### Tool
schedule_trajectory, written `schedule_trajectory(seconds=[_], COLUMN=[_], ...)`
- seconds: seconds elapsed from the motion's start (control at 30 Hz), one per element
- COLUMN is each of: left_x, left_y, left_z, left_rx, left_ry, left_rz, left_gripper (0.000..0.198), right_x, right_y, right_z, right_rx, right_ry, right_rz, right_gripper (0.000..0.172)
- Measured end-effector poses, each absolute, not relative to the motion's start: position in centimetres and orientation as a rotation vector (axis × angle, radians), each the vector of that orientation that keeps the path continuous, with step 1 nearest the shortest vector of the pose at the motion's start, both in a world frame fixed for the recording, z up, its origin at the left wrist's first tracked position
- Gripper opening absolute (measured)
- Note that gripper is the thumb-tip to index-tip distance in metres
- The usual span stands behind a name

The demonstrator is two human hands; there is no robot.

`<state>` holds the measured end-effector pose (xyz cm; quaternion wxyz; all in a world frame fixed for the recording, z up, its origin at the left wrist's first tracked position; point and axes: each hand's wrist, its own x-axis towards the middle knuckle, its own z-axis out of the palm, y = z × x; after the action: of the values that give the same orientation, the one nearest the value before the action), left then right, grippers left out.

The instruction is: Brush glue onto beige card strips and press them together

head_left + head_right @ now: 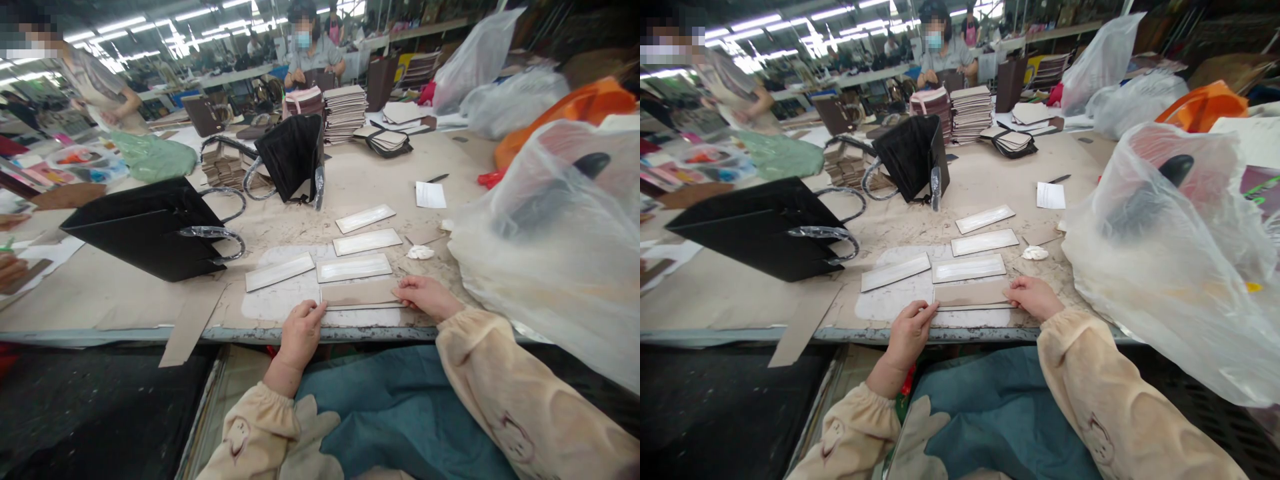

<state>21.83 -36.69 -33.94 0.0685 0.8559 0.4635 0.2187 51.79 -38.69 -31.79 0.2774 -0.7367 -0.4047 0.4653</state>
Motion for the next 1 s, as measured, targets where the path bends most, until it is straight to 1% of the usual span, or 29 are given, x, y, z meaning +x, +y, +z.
schedule_trajectory(seconds=[0.17, 0.43, 0.77, 1.0], left_x=[22.0, 22.2, 22.1, 22.2], left_y=[-36.4, -36.0, -36.0, -35.9], left_z=[-33.9, -33.9, -34.1, -33.8], left_rx=[2.573, 2.552, 2.559, 2.558], left_ry=[1.366, 1.290, 1.278, 1.268], left_rz=[0.623, 0.711, 0.773, 0.741], left_gripper=[0.028, 0.024, 0.025, 0.025], right_x=[52.0, 52.0, 51.6, 51.1], right_y=[-38.8, -38.8, -38.7, -38.8], right_z=[-31.8, -31.7, -30.9, -30.0], right_rx=[-2.007, -1.994, -2.007, -2.046], right_ry=[-1.141, -1.138, -1.117, -1.175], right_rz=[1.211, 1.226, 1.280, 1.213], right_gripper=[0.017, 0.017, 0.015, 0.012])
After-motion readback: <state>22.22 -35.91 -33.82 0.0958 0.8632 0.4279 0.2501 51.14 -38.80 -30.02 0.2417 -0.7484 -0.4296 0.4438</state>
